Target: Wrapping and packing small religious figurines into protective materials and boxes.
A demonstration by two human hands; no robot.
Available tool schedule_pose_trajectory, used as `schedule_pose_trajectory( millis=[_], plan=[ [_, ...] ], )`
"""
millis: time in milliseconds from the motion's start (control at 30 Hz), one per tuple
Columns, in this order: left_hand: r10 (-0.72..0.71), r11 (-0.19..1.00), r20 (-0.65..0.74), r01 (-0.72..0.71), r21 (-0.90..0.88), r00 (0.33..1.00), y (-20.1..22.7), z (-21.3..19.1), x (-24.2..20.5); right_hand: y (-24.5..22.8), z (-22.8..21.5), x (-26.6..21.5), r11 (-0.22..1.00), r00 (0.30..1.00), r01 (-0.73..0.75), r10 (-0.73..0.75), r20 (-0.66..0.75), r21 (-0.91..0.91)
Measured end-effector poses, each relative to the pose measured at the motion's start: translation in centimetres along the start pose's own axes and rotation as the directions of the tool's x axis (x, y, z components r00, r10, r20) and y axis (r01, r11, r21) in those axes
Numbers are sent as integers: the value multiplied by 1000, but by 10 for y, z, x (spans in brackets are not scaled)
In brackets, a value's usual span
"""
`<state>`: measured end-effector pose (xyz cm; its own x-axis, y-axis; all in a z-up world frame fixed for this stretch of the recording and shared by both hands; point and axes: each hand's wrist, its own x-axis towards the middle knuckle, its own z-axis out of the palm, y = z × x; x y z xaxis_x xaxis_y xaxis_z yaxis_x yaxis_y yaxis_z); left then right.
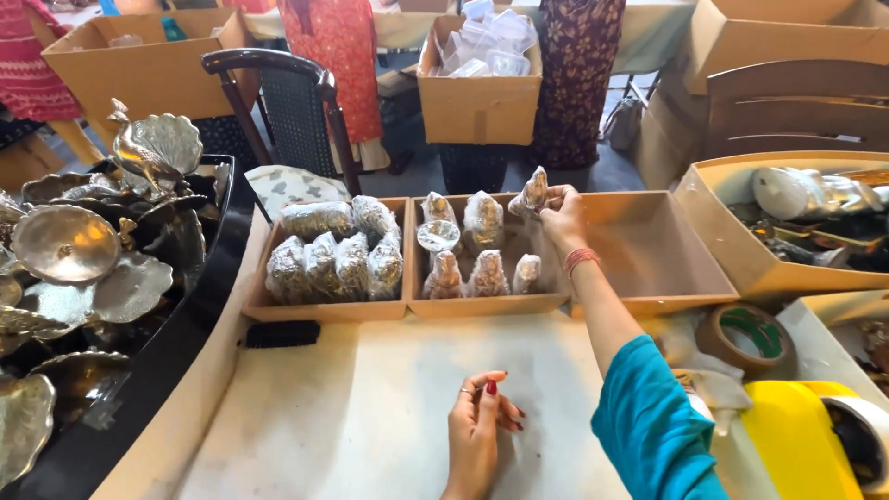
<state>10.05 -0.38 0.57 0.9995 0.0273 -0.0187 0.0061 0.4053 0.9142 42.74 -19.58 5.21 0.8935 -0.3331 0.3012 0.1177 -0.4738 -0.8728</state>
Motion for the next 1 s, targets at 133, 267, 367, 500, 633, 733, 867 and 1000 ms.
schedule_pose_trajectory(
  millis=[133, 267, 367, 500, 633, 733, 867, 1000],
  plan=[
    [-7, 1000, 9, 6, 26, 1000, -4, -1, 1, -9, 12, 6, 989, 1000, 27, -26, 14, -144],
    [-28, 999, 16, 27, 28, 999, 3, 1, -5, -16, 20, -7, 930, 999, 33, -18, 46, -365],
    [-26, 999, 18, 26, 32, 999, 1, 2, -1, -18, 23, -13, 912, 999, 36, -22, 40, -409],
    [-35, 999, 13, 34, 39, 999, -5, 0, 0, -13, 25, -12, 861, 995, 79, -37, 92, -502],
    [-57, 995, 7, 57, 78, 998, 4, 3, -1, -7, 27, -3, 855, 990, 97, -32, 135, -510],
    [-52, 993, 18, 50, 105, 998, 6, 3, -3, -8, 29, -1, 880, 991, 103, -52, 123, -464],
    [-56, 989, 22, 52, 135, 998, -1, 1, -1, -8, 35, 2, 886, 993, 113, -83, 87, -450],
    [-59, 989, 26, 55, 135, 998, 5, 3, -1, 4, 39, 12, 858, 984, 176, -151, 91, -482]
  ],
)
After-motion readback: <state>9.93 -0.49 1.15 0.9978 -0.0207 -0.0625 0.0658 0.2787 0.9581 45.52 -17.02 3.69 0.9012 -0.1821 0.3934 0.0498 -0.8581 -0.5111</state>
